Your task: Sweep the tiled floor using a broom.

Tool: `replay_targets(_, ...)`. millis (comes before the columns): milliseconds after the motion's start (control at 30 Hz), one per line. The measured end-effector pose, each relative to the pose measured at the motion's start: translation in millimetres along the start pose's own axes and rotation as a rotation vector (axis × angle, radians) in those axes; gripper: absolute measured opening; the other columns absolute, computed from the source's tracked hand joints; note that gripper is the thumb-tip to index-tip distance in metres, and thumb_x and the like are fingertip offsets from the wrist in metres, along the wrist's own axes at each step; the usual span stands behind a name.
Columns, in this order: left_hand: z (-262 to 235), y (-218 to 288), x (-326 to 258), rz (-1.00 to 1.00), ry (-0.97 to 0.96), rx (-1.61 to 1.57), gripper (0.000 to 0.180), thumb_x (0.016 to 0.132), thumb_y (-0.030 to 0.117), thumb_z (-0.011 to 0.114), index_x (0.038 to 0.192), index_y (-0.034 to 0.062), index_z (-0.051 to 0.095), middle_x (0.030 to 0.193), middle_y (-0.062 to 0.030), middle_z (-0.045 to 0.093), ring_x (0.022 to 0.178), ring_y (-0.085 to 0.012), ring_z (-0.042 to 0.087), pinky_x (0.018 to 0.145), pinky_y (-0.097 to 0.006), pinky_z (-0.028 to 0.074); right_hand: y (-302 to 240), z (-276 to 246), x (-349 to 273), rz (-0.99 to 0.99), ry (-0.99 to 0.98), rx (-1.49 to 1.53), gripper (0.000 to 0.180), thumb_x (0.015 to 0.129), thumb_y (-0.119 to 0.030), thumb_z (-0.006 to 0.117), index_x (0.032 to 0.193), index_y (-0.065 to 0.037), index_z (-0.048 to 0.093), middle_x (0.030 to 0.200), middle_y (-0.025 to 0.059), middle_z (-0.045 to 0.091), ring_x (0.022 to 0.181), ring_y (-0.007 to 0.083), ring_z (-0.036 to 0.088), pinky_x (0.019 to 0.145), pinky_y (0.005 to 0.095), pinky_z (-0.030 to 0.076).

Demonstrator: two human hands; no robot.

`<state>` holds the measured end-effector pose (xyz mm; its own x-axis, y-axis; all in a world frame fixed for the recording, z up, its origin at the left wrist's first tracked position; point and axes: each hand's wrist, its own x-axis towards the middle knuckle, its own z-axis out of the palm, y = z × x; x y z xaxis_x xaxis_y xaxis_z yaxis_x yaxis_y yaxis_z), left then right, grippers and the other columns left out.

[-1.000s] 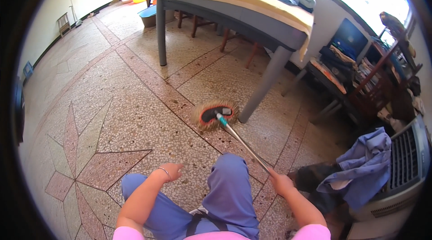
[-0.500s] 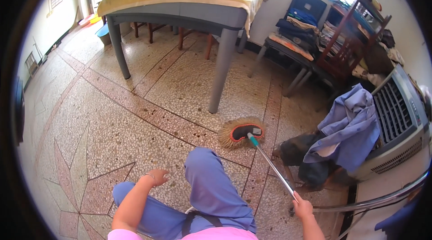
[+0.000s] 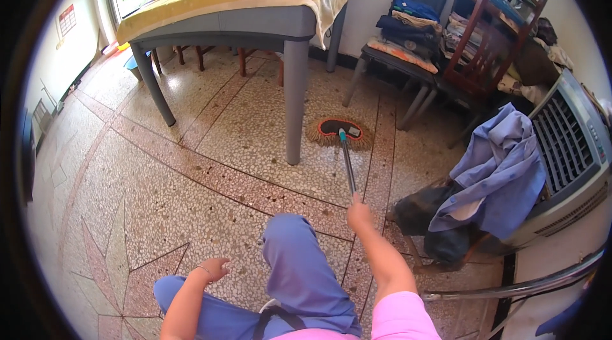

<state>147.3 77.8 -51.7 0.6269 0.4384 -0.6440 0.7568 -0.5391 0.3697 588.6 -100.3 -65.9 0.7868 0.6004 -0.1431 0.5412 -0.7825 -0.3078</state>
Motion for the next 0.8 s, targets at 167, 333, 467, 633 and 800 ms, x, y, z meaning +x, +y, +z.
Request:
replay_targets(167, -19, 16, 6, -0.074, -0.033, 0.073, 0.046, 0.082, 0.03, 0.051, 0.124, 0.0111, 0.045, 0.113, -0.0175, 0.055, 0.106, -0.032, 0.051, 0.091, -0.039, 0.039, 2, -15, -63, -0.105, -0.114, 0.023, 0.05, 0.083, -0.017, 0.044, 0.13, -0.008, 0.03, 0.074, 0.0277, 0.057, 0.068, 0.0437, 0.056, 0.063, 0.0513, 0.044)
replay_targets(333, -69, 79, 2, 0.106, 0.075, -0.014, 0.044, 0.082, 0.028, 0.05, 0.123, 0.0121, 0.045, 0.105, -0.0177, 0.058, 0.097, -0.0333, 0.055, 0.084, -0.04, 0.043, 62, -43, -157, -0.071, -0.19, 0.174, 0.056, 0.08, -0.02, 0.053, 0.132, -0.017, 0.033, 0.08, 0.0257, 0.058, 0.072, 0.0412, 0.058, 0.064, 0.0459, 0.046)
replay_targets(467, -69, 89, 15, 0.218, 0.156, 0.144, 0.045, 0.082, 0.028, 0.05, 0.124, 0.0139, 0.044, 0.104, -0.0172, 0.059, 0.095, -0.0322, 0.056, 0.081, -0.04, 0.044, 51, -17, -147, -0.091, -0.121, 0.31, 0.056, 0.079, -0.019, 0.054, 0.132, -0.017, 0.034, 0.088, 0.0276, 0.057, 0.082, 0.0406, 0.057, 0.073, 0.044, 0.045)
replay_targets(633, -58, 105, 31, 0.233, 0.051, 0.174, 0.044, 0.082, 0.026, 0.049, 0.122, 0.0112, 0.044, 0.102, -0.0193, 0.058, 0.094, -0.0332, 0.056, 0.08, -0.042, 0.044, -5, 13, -39, -0.044, -0.244, 0.247, 0.057, 0.079, -0.017, 0.051, 0.133, -0.014, 0.031, 0.089, 0.0272, 0.058, 0.084, 0.0422, 0.056, 0.074, 0.0459, 0.045)
replay_targets(800, -50, 112, 33, 0.203, -0.011, 0.153, 0.043, 0.081, 0.027, 0.05, 0.121, 0.0112, 0.046, 0.101, -0.0185, 0.06, 0.093, -0.0328, 0.057, 0.08, -0.041, 0.044, -49, 19, 117, -0.104, -0.058, 0.095, 0.054, 0.079, -0.017, 0.05, 0.131, -0.012, 0.035, 0.092, 0.0277, 0.058, 0.087, 0.0405, 0.056, 0.074, 0.0442, 0.045)
